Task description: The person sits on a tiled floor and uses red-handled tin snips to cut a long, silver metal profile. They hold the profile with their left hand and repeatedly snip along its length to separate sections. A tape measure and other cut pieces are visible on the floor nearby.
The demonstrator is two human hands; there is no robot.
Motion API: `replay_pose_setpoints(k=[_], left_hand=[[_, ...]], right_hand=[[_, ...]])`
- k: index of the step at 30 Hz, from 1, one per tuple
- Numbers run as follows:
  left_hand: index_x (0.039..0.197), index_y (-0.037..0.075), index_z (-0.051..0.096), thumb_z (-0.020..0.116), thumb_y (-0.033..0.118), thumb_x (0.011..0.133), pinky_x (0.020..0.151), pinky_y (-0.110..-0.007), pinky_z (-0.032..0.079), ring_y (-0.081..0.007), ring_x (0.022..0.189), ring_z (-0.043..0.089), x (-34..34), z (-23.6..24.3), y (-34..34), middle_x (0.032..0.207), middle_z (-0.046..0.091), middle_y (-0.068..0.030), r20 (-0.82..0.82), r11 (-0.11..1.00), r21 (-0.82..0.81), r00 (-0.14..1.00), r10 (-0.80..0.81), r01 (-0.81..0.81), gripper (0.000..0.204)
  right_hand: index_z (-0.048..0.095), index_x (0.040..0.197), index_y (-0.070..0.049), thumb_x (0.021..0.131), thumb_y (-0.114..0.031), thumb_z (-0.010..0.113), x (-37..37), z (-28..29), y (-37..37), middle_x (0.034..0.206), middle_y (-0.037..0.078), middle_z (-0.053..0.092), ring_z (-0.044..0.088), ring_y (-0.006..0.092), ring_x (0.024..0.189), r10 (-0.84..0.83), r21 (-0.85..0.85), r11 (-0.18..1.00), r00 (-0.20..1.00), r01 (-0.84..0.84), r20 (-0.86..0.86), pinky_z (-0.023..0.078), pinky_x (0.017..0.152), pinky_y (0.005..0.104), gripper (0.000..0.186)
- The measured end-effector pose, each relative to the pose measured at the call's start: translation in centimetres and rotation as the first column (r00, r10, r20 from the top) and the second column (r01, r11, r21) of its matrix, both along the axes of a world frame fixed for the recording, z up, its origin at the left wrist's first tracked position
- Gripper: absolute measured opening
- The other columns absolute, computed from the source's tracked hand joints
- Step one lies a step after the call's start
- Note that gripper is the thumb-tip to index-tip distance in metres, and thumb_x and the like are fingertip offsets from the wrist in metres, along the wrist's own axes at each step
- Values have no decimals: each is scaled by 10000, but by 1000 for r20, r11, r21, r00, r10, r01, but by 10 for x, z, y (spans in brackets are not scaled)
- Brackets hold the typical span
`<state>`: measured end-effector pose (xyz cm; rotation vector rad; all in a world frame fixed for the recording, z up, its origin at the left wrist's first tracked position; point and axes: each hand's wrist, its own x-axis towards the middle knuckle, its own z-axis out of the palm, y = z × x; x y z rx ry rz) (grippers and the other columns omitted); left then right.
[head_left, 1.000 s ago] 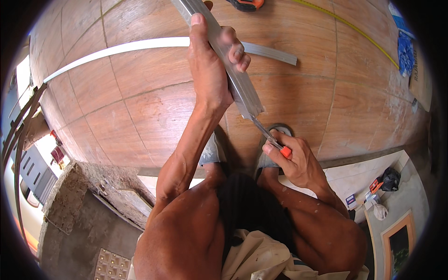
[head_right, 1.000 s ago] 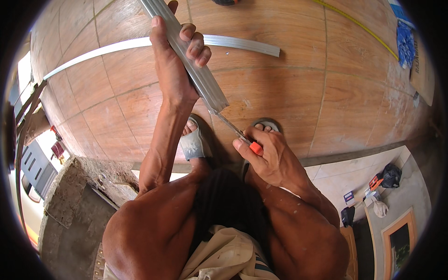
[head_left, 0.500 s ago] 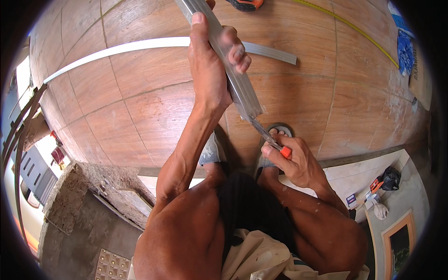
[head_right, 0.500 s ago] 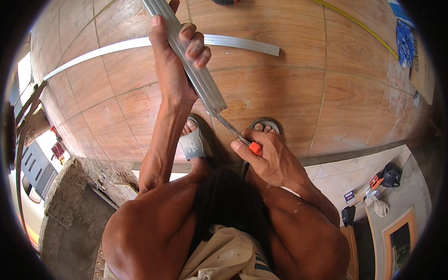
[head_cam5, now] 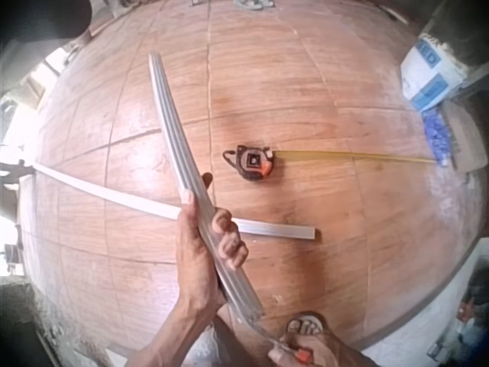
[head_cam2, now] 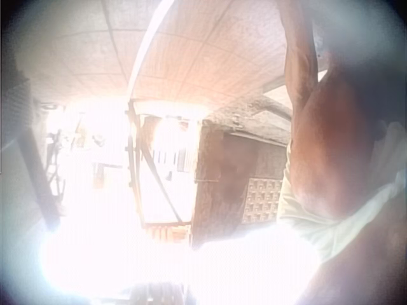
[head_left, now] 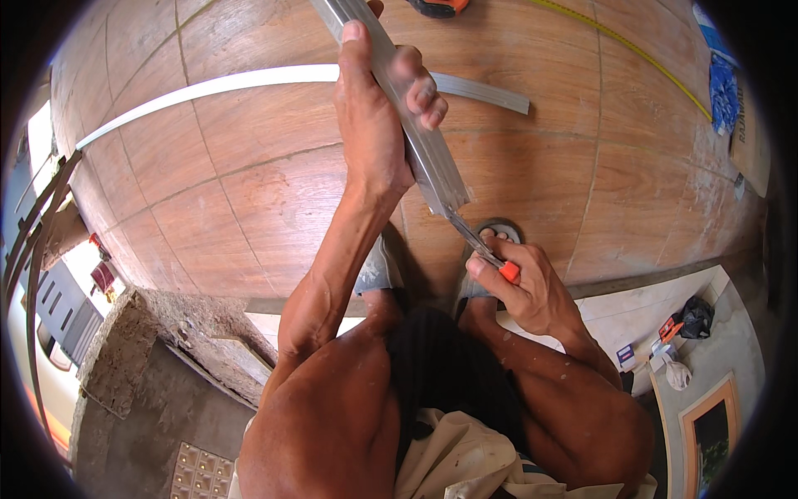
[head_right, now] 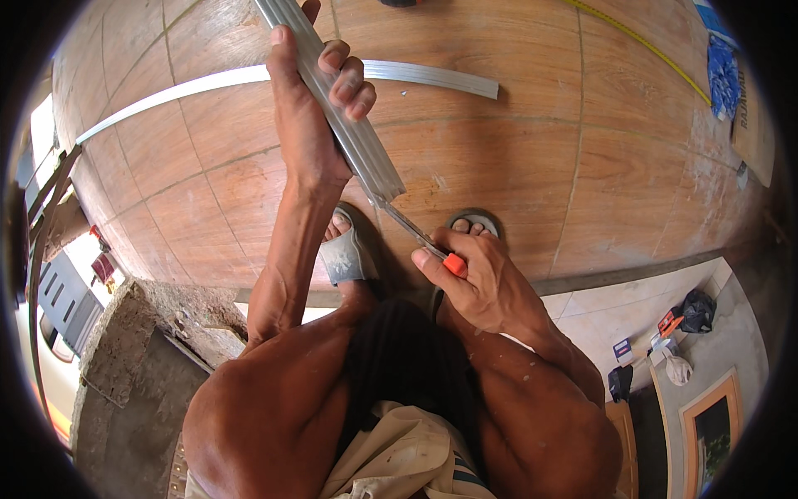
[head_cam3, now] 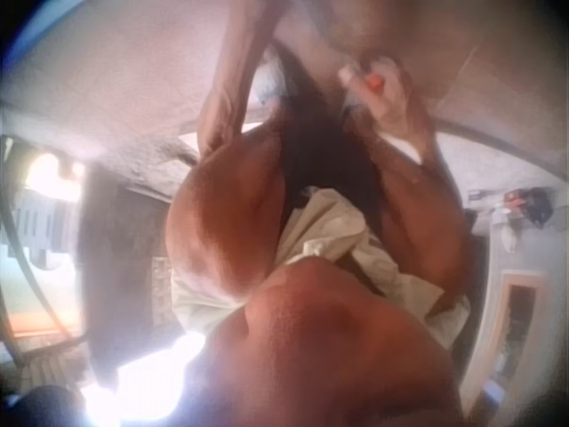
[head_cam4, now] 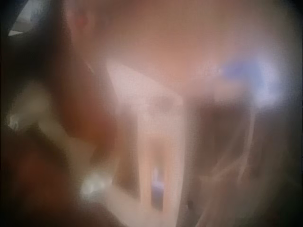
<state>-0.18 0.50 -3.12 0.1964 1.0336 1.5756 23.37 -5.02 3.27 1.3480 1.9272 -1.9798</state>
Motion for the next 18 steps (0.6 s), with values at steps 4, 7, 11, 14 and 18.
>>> replay_pose_setpoints(k=[4, 7, 11, 14, 18], left_hand=[[1587, 157, 370, 464, 564, 1133, 514, -250, 439, -72, 603, 470, 1, 2, -1, 862, 485, -5, 6, 999, -40, 1000, -7, 7, 617], [1587, 156, 364, 462, 560, 1135, 515, -253, 435, -75, 604, 466, 1, 1, -2, 863, 483, -5, 3, 999, -48, 1000, 6, -6, 614], [1591, 157, 360, 468, 565, 1131, 515, -256, 429, -78, 608, 458, 0, 1, -2, 865, 481, -4, -2, 999, -37, 1000, -2, 2, 625], [1595, 164, 359, 471, 570, 1129, 514, -256, 424, -80, 610, 455, -1, -3, -2, 867, 482, -7, -26, 1000, -7, 1000, -15, 15, 629], [1614, 174, 343, 485, 582, 1122, 515, -260, 421, -84, 609, 459, 0, 6, -1, 865, 485, -13, -32, 999, 7, 999, -34, 34, 655]], right_hand=[[738, 1077, -16, 1053, -234, 660, 7, -6, -6, 941, 246, 657, 628, 405, 791, 125, 267, 959, 989, -101, -78, 524, 766, 418, 233], [727, 1098, -21, 1054, -224, 660, 13, -16, -10, 943, 249, 647, 614, 411, 792, 201, 361, 922, 970, -139, -139, 518, 753, 419, 219], [692, 1054, 28, 1046, -238, 664, 5, -14, -8, 850, 249, 609, 583, 373, 730, 19, 71, 997, 994, -11, -104, 495, 729, 421, 267], [662, 976, 72, 1032, -273, 670, -3, -3, 0, 746, 230, 550, 541, 354, 668, -70, -75, 995, 997, 72, 30, 478, 720, 421, 350], [654, 940, 72, 1024, -311, 664, 1, -5, -2, 722, 204, 524, 525, 371, 682, -81, -53, 995, 997, 81, -6, 460, 747, 431, 393]])
